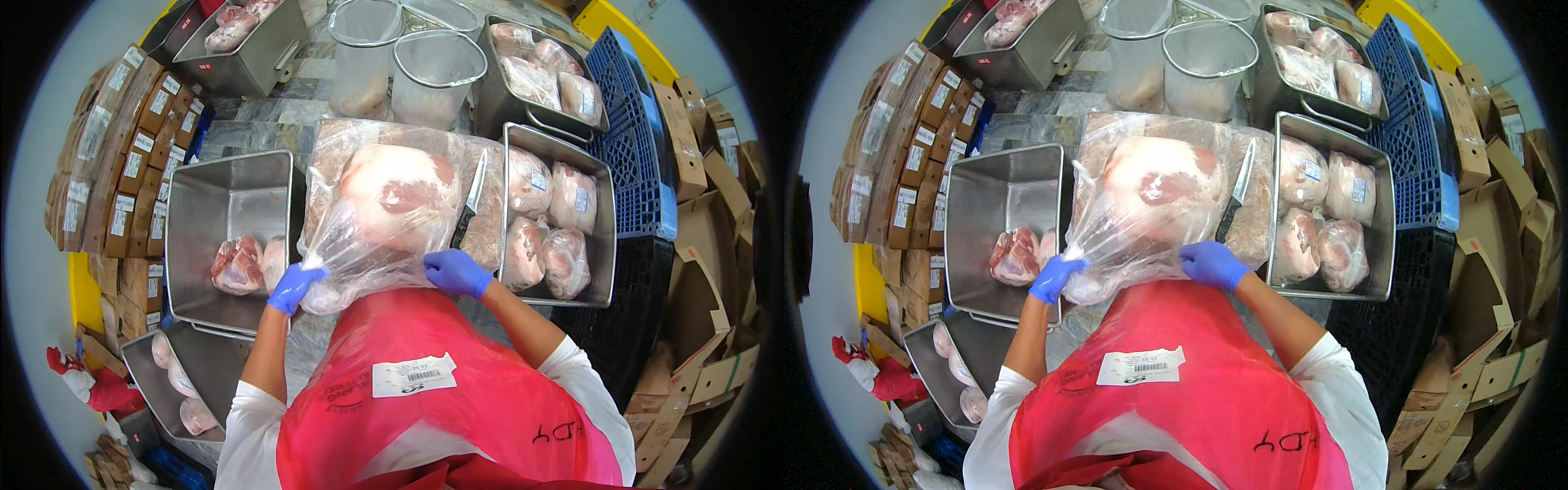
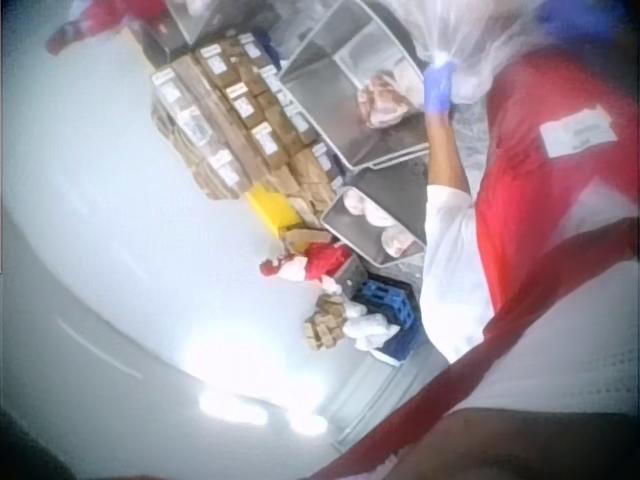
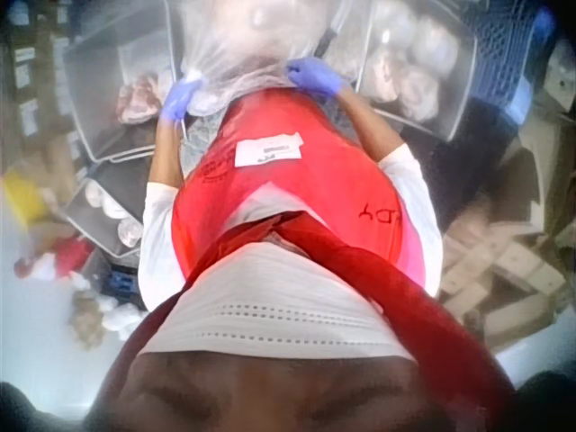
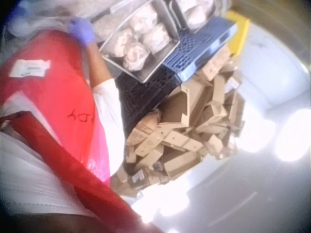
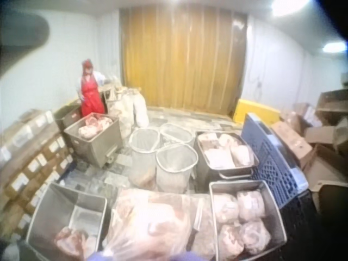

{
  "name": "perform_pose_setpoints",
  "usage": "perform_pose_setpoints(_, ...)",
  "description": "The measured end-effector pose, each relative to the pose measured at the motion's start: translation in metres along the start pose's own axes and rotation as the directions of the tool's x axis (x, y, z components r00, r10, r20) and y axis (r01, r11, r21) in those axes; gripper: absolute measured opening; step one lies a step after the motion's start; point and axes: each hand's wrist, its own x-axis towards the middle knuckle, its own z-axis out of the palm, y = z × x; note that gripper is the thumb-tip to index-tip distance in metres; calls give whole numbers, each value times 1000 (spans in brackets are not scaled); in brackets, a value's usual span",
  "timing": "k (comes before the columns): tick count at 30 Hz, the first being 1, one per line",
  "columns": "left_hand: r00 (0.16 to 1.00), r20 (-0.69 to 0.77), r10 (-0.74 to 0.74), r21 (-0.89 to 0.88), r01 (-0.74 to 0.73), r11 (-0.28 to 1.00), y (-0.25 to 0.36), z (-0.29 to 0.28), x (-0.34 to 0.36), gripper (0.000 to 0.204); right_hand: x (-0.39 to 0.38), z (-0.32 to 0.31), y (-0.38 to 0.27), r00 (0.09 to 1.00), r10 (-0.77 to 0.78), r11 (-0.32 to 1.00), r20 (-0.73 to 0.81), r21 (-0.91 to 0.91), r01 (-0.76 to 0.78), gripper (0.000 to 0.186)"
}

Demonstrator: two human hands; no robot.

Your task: The person uses a knife to cut a large piece of raw meat on a cutting board. They separate portions and place them into a metal tray. The person wears blue gloves and a red apron while working at a stainless steel table.

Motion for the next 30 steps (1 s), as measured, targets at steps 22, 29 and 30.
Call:
perform_pose_setpoints(22, 908, -403, -113, -636, -189, 749, -110, -129, 27, 42, 58, 0, 12, 878, -240, 944, -415, -311, 111, 70)
perform_pose_setpoints(29, 999, -40, -24, -585, -4, 811, -57, -21, 83, 30, 78, 7, 15, 823, -216, 956, -525, -286, 68, 61)
perform_pose_setpoints(30, 998, -8, -54, -494, 44, 868, -50, 1, 87, 30, 79, 7, 14, 783, -255, 943, -567, -326, 71, 60)
